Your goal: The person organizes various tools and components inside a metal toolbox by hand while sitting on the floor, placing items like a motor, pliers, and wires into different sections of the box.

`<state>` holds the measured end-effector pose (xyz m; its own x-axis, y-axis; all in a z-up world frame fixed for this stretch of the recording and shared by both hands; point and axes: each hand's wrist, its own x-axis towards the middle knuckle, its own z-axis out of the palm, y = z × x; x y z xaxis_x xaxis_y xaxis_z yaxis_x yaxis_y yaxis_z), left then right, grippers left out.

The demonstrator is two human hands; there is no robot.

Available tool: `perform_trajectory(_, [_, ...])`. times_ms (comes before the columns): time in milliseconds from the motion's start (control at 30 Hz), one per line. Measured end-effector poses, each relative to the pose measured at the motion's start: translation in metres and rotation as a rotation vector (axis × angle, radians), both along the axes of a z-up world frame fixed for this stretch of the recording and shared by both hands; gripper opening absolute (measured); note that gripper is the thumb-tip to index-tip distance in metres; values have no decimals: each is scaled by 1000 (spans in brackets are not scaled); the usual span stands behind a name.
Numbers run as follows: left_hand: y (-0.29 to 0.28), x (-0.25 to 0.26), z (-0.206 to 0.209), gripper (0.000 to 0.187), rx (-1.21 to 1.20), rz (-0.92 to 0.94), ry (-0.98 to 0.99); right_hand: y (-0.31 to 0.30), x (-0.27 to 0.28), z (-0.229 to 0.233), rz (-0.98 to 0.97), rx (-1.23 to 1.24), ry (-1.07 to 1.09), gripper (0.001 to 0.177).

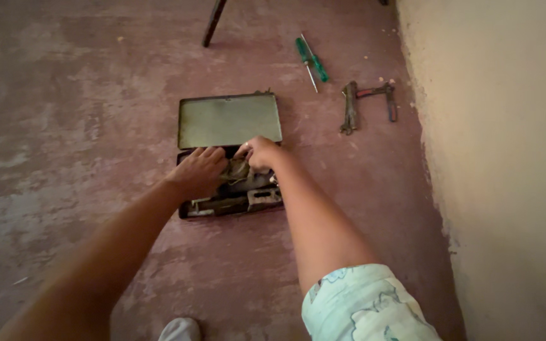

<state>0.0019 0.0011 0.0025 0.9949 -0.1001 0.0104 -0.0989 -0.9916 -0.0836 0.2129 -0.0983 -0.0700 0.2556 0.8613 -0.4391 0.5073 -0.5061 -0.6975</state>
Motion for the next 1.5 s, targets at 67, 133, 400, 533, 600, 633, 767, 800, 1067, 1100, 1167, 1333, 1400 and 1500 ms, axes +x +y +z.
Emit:
perform_trajectory(67, [2,1,3,35,-12,-36,15,-5,-3,6,-47,-30,-68,65])
perform_trajectory(133, [7,-1,5,38,-48,-42,35,-9,-7,15,-66,-60,-136,63])
perform_trajectory(400, [7,1,4,47,-567,188,-52,-12,7,0,-29,-106,38,76])
perform_trajectory(533, [5,9,8,42,-479,92,-25,-15,3,-5,96,58,47,79])
perform_trajectory(600, [1,10,12,34,-455,107,11,-15,-7,11,-56,-150,55,75])
perform_trajectory(633, [-1,10,14,31,-442,114,28,-16,-11,21,-38,-145,32,72])
perform_trajectory(767, [-4,12,12,25,-507,249,86,-20,-17,44,-41,-169,8,77])
perform_trajectory(800, [-3,10,8,26,-546,251,41,-21,-16,41,-61,-185,19,83])
perform_trajectory(1067, [27,14,-32,16,-75,158,207,-23,21,-22,-29,-116,-211,34])
perform_trajectory(1100, [30,12,-30,17,-162,129,164,-25,23,-21,-63,-131,-234,31])
perform_trajectory(1167, [29,15,-25,18,-201,121,159,-25,26,-10,-62,-143,-51,37])
perform_trajectory(1333, [27,15,-1,26,-303,185,126,-26,13,20,11,-206,130,43])
perform_trajectory(1400, [22,17,3,29,-421,237,75,-21,7,25,54,-327,8,42])
perform_trajectory(1500, [21,24,4,31,-480,304,131,-23,8,27,42,-303,53,43])
